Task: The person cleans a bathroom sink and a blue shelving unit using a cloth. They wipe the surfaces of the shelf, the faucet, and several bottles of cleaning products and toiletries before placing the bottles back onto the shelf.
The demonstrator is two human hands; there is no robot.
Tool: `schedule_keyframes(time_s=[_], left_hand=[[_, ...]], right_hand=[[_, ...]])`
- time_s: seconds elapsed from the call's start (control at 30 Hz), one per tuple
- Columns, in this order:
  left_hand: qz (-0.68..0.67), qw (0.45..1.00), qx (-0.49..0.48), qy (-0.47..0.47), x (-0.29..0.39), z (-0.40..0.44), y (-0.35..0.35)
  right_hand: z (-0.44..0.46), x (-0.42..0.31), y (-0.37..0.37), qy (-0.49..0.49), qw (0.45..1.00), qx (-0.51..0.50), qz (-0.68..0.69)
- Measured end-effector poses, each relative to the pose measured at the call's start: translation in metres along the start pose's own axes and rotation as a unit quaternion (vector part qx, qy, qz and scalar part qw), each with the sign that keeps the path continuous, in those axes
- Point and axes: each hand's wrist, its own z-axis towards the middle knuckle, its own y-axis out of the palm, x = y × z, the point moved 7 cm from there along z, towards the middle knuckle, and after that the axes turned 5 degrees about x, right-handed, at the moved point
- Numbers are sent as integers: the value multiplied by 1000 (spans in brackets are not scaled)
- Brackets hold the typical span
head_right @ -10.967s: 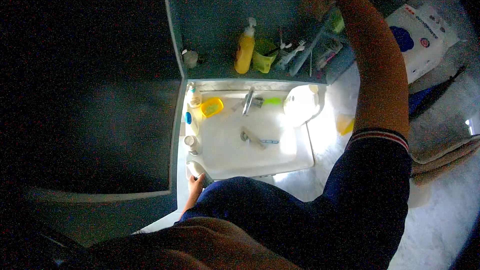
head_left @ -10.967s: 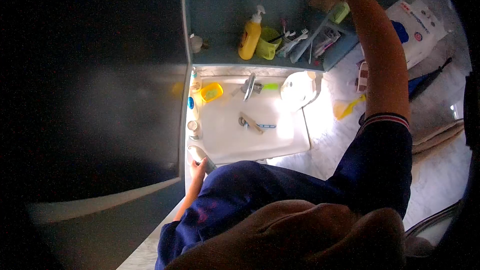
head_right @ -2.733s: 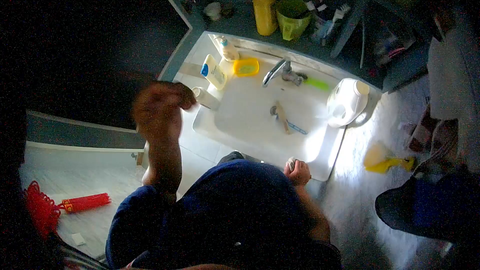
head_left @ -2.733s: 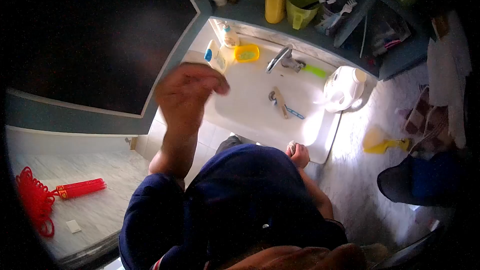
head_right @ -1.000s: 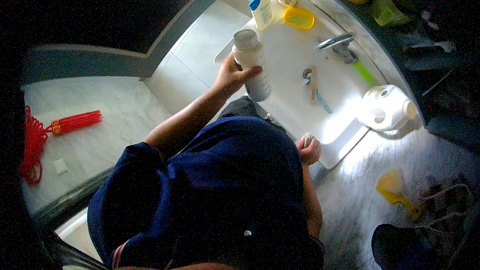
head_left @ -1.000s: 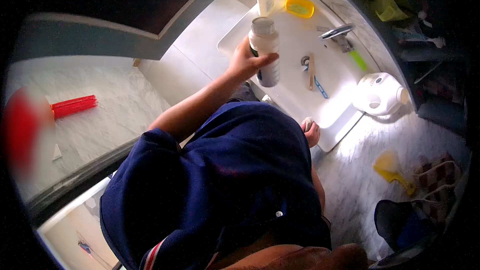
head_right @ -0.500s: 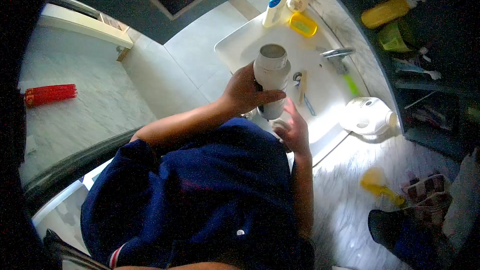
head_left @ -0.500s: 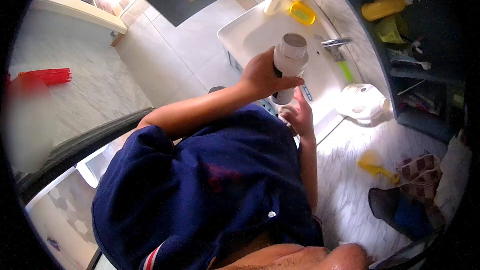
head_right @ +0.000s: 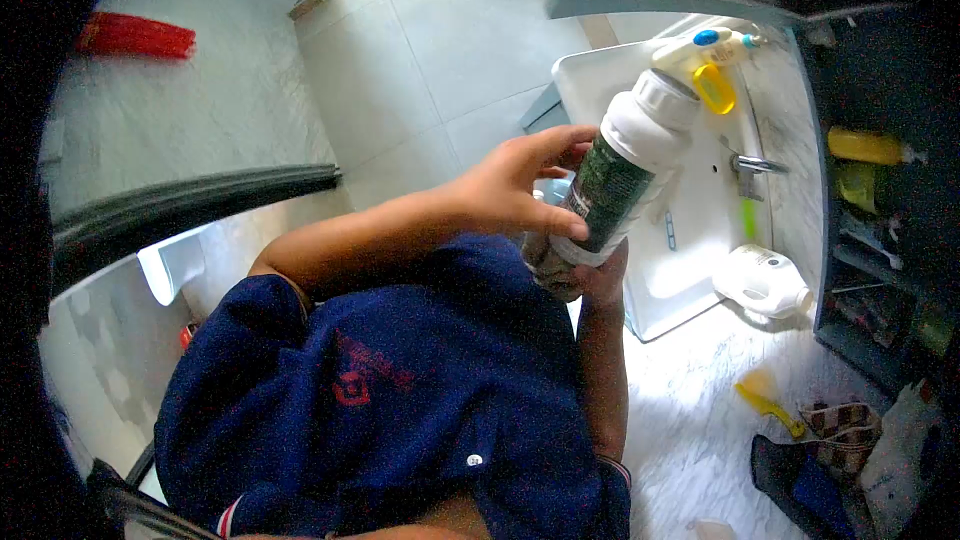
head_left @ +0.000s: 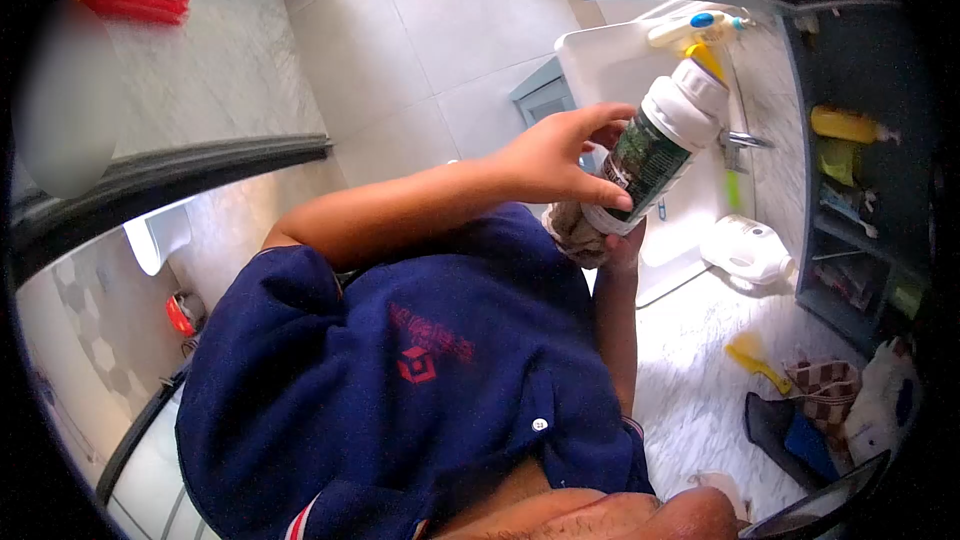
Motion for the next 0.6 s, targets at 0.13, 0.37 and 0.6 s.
schedule_keyframes(time_s=[0.13, 0.37, 0.6], left_hand=[[-156, 986, 5, -63, -11, -41, -35], [3, 987, 89, -133, -60, -106, -126], [279, 887, 244, -275, -206, -237, -229]], right_hand=[[-8, 13, 42, 28, 996, -23, 85], [-7, -10, 119, 17, 919, -175, 352], [-12, -22, 145, 67, 898, -274, 337]])
